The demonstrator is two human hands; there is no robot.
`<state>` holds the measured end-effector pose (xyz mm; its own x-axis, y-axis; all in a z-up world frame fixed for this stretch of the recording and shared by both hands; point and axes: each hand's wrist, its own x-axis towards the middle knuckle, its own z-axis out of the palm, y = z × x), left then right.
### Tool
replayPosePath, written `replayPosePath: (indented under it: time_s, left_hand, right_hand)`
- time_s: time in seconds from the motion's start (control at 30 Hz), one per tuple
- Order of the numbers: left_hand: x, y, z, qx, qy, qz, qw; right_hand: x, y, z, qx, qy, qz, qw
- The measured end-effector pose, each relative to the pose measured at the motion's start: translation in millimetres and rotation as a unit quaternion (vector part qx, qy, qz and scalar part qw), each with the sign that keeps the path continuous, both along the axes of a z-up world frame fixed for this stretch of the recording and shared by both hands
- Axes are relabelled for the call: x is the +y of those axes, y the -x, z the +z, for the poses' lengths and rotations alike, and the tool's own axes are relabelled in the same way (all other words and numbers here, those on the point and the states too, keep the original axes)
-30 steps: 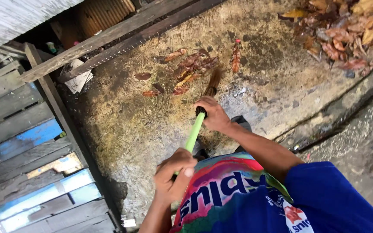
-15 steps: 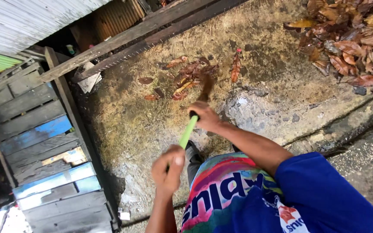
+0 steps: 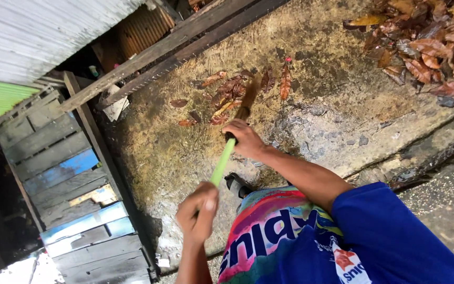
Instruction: The person is sweeping wet leaves off a concrete floor using a broom with a green handle.
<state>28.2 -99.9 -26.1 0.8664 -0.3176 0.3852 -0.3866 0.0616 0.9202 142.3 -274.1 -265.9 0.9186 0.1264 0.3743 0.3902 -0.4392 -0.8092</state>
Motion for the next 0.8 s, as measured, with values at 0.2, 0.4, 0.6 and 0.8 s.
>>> replayPosePath:
  time_s: [0.2, 0.4, 0.6, 0.8]
  left_hand:
    - [-1, -3, -78, 0.137, 0.050, 0.030, 0.989]
    - [-34, 13, 72, 0.020, 0.024, -0.031, 0.999]
    - [-32, -2, -2, 0.048, 0.001, -0.082, 0.996]
    - [-77, -5, -60, 0.171, 0.008, -0.112, 0.979]
  right_hand:
    - [-56, 26, -11, 0.026, 0.051, -0.058, 0.997]
    - [-44, 30, 63, -0.048, -0.004, -0.064, 0.997]
    - [-54, 35, 3, -0.008, -0.011, -0.076, 0.997]
    - [-147, 73, -21, 0.021, 0.070, -0.168, 0.983]
